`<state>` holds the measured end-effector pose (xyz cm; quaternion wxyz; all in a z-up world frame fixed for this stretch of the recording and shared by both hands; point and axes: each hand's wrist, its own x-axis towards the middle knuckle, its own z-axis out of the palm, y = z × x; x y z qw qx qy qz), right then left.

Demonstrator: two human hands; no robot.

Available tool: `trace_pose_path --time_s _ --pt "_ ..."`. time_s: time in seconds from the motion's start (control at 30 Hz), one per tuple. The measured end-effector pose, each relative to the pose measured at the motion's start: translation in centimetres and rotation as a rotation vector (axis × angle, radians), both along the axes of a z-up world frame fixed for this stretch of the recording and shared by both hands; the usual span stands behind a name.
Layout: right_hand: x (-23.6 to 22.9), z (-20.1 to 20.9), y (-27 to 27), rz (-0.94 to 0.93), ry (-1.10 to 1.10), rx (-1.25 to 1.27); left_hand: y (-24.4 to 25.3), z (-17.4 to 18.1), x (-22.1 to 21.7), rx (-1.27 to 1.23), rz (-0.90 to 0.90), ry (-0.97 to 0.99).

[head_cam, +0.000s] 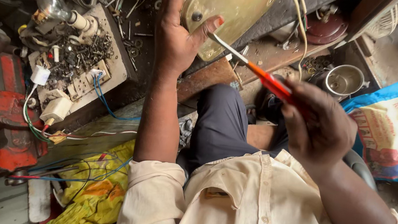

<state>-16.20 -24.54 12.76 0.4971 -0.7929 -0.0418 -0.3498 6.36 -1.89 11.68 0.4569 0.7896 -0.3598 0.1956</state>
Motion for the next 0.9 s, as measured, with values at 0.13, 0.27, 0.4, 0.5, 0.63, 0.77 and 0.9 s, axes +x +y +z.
trace_pose_path --time_s 0.13,0.27,0.4,0.5,0.63,0.77,0.9 --pt "1.6 0.5 0.6 0.051 0.009 0.101 -0.1 0.4 0.1 -0.024 0.017 0.004" --pt "2.2 0.2 0.7 0.105 0.053 0.277 -0.5 0.2 0.1 -0.031 0.044 -0.028" --pt "2.8 -0.4 0.6 0.136 0.053 0.296 -0.6 -0.2 0.0 -0.120 -0.009 0.048" --pt "3.0 -0.6 0.4 0.130 0.085 0.305 -0.8 -0.2 -0.1 -0.164 -0.040 0.071" --pt "3.1 0.0 0.1 0.095 0.131 0.271 -0.8 0.0 -0.3 -0.136 -0.009 0.035" --pt "3.2 1.1 -0.2 0.077 0.174 0.234 -0.7 -0.1 -0.4 -0.105 0.035 0.025" --pt "3.7 2.4 -0.1 0.040 0.187 0.237 -0.7 -0.4 -0.3 -0.087 0.048 0.003"
